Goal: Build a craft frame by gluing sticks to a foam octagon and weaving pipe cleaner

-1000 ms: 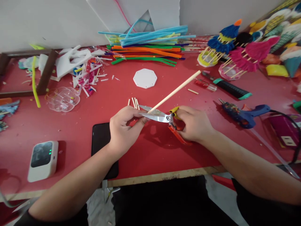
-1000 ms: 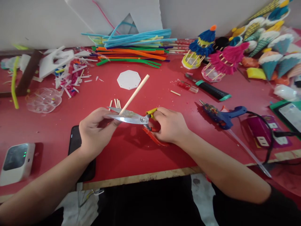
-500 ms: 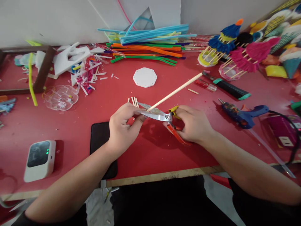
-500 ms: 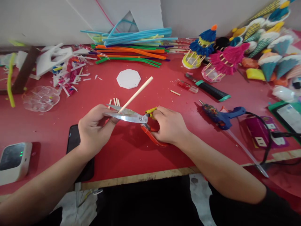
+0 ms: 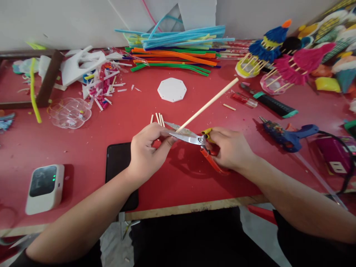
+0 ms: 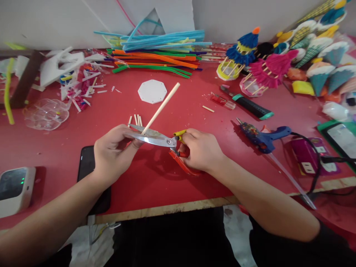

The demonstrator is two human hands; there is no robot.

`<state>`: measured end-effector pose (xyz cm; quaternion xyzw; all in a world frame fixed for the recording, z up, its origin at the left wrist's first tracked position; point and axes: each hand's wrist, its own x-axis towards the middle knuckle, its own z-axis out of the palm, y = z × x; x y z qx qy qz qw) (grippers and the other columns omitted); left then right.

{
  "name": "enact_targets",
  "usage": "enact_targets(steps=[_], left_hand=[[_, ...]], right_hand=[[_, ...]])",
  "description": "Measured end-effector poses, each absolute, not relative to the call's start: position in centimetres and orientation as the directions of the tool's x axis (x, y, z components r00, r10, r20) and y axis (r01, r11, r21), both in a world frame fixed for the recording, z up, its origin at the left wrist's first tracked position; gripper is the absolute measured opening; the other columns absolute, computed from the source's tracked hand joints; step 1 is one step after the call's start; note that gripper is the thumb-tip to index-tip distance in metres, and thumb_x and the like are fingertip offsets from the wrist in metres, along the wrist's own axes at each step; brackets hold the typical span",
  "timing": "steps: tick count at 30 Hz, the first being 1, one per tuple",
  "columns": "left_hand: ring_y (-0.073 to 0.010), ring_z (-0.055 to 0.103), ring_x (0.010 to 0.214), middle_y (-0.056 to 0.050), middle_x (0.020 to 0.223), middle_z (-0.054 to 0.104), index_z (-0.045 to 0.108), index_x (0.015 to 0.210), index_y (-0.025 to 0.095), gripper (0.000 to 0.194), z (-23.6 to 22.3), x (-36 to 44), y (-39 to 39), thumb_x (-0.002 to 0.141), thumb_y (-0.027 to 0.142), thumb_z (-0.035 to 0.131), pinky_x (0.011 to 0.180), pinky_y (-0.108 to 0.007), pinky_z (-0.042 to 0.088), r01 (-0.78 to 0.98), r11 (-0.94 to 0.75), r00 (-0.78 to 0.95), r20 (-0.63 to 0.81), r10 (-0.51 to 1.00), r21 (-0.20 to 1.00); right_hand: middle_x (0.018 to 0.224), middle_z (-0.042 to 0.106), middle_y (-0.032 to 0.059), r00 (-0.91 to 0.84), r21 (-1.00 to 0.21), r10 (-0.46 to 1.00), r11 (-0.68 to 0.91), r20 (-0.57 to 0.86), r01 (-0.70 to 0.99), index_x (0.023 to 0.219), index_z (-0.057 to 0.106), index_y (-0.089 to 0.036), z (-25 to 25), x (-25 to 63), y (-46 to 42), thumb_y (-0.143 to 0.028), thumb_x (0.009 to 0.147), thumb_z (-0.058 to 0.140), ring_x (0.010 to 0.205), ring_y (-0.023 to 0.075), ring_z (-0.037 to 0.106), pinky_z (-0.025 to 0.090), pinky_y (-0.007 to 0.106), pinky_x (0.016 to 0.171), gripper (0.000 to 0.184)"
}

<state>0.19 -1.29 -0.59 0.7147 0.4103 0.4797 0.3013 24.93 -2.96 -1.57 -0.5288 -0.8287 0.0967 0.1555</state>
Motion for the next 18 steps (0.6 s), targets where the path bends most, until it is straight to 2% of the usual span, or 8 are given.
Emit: enact_targets(steps=[6,10,12,15,18], left_hand=[[-0.0150,0.064,0.074,-0.003,0.078,0.070,0.068,0.078,0.019,0.010,-0.4,0.4,-1.3,0.087,0.017,0.069,0.068,-0.030,0.050,0.258,-0.400,0.179,0.364,0.914,0.879],[-0.0129,0.064,0.069,-0.002,0.077,0.072,0.072,0.084,0.020,0.004,-0.5,0.6,-1.1,0.087,0.019,0.070,0.064,-0.026,0.051,0.161,-0.287,0.164,0.261,0.951,0.944],[-0.0121,0.064,0.067,-0.002,0.076,0.072,0.073,0.086,0.020,0.004,-0.6,0.6,-0.9,0.088,0.022,0.070,0.063,-0.025,0.052,0.095,-0.236,0.161,0.219,0.962,0.967],[-0.0110,0.065,0.067,-0.002,0.078,0.072,0.073,0.087,0.019,0.014,-0.6,0.6,-0.5,0.090,0.033,0.072,0.065,-0.024,0.055,0.050,-0.167,0.073,0.164,0.984,0.985],[-0.0104,0.067,0.070,-0.003,0.084,0.073,0.072,0.092,0.020,0.023,-0.7,0.5,-0.2,0.094,0.042,0.068,0.067,-0.023,0.058,0.021,-0.109,-0.028,0.109,0.994,0.994]], right_hand=[[0.081,0.067,0.0084,-0.367,-0.309,0.909,0.414,0.200,0.856,0.075,0.059,-0.021,-1.8,24.8,-2.8,-0.038,0.082,0.055,0.069,0.0213,0.063,0.042,0.031,0.059,0.018],[0.096,0.069,0.0130,-0.377,-0.259,0.889,0.440,0.259,0.859,0.097,0.063,-0.017,-1.7,24.5,-2.5,-0.053,0.090,0.052,0.084,0.0261,0.067,0.047,0.034,0.065,0.038],[0.098,0.068,0.0150,-0.397,-0.247,0.878,0.460,0.267,0.853,0.101,0.062,-0.015,-1.6,24.5,-2.2,-0.059,0.091,0.049,0.088,0.0279,0.067,0.049,0.036,0.068,0.047],[0.095,0.066,0.0143,-0.369,-0.277,0.886,0.443,0.282,0.853,0.099,0.060,-0.016,-1.4,24.8,-1.9,-0.066,0.092,0.046,0.085,0.0272,0.065,0.048,0.036,0.067,0.052],[0.075,0.061,0.0069,-0.235,-0.362,0.934,0.324,0.268,0.874,0.079,0.055,-0.022,-0.6,25.5,-1.7,-0.073,0.088,0.049,0.065,0.0212,0.058,0.043,0.034,0.058,0.052]])
